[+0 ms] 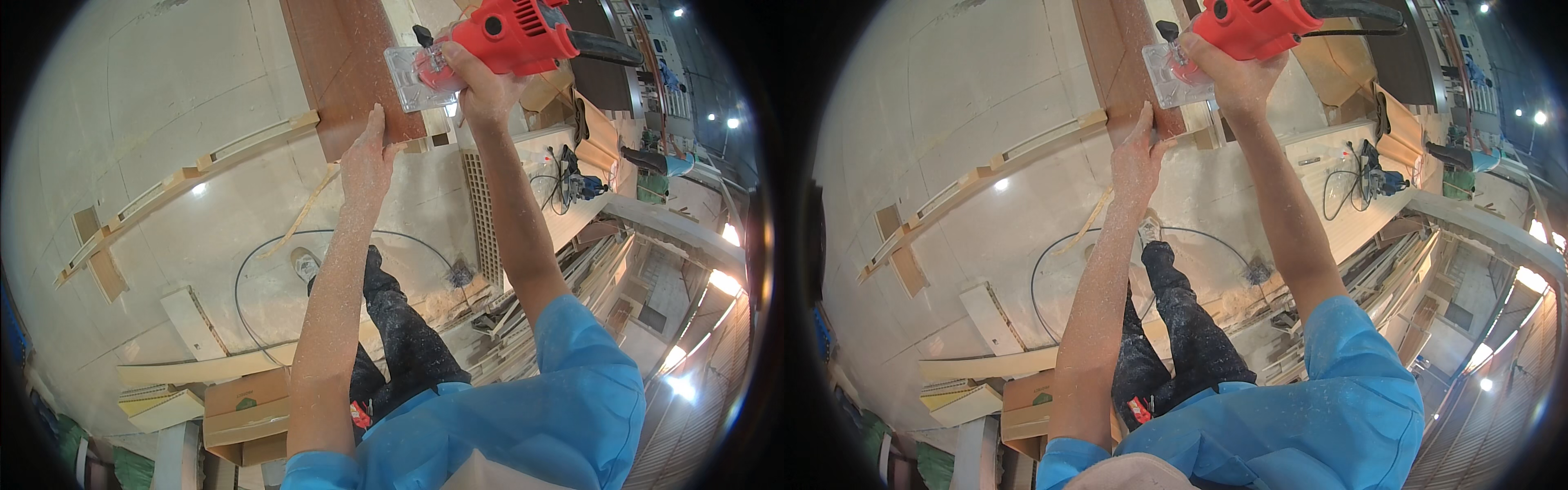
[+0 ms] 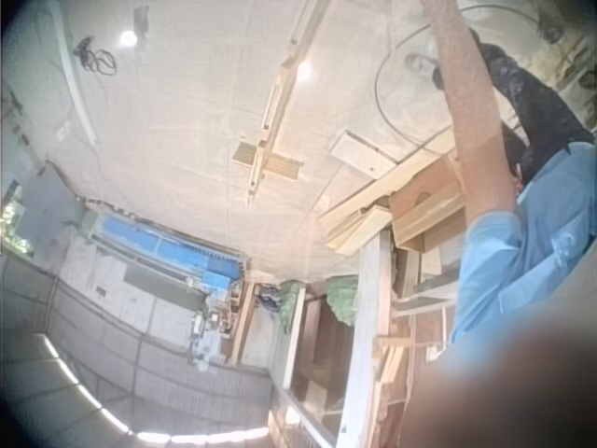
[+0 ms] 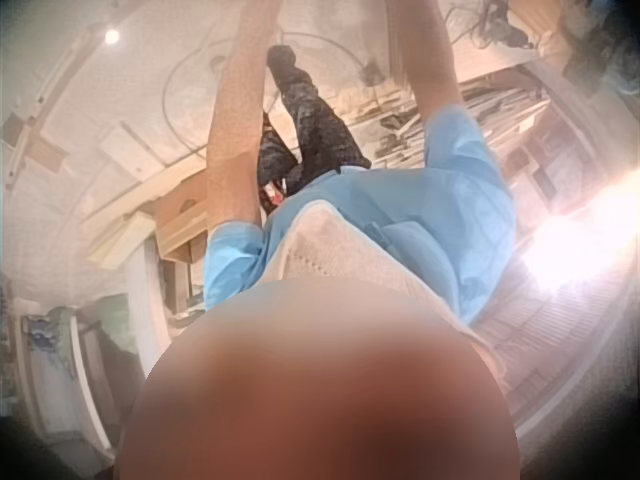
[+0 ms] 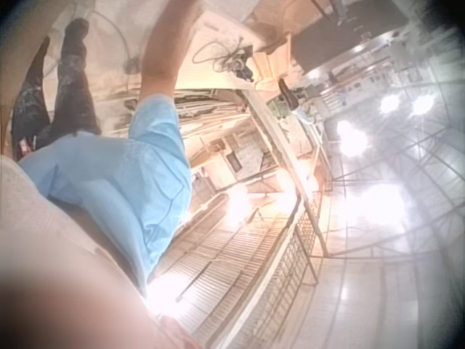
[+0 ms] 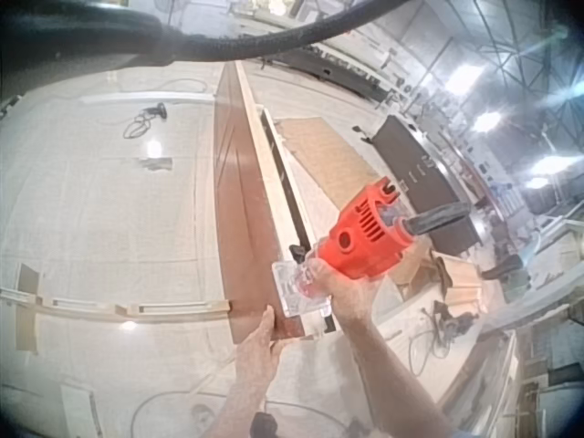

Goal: The person uses a red handheld router to shape the edge of a wooden panel on a workbench. They guide the tool along the edge with both hands, then lift it and reposition to continue routing another section of the same panel.

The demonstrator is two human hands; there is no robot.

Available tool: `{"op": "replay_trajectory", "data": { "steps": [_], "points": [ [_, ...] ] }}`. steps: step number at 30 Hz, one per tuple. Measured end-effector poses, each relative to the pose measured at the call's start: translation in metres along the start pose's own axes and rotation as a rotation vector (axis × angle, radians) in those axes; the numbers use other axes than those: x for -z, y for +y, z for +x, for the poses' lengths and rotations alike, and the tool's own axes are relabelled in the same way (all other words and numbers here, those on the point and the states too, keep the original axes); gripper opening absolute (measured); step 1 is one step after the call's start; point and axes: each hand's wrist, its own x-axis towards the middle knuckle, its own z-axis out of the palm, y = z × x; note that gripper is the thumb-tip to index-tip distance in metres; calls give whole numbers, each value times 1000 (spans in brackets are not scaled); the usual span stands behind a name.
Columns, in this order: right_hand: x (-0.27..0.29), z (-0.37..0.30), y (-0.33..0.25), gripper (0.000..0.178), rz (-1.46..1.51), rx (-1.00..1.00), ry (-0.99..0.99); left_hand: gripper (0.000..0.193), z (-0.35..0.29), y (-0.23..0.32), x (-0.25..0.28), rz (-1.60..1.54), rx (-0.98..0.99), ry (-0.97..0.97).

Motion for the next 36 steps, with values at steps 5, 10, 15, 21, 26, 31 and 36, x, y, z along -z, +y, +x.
{"op": "replay_trajectory", "data": {
  "steps": [5,10,15,21,26,31,36],
  "points": [
    [1,0,1,40,-1,8,0,84,1,1,2,-7,5,-7],
    [2,-1,1,39,-7,9,-21,84,0,0,1,-10,12,-17],
    [1,0,0,37,13,44,-25,83,0,1,2,-36,-7,6],
    [0,0,-3,34,19,52,-68,83,0,3,4,-49,24,-24],
    [3,-1,-1,30,-112,15,-19,83,1,4,5,-22,27,-35],
    [4,-1,1,39,-80,-53,31,74,0,9,9,-44,43,-29],
    [2,-2,-3,38,-79,-69,38,75,2,13,13,-30,122,-113]
  ]
}}
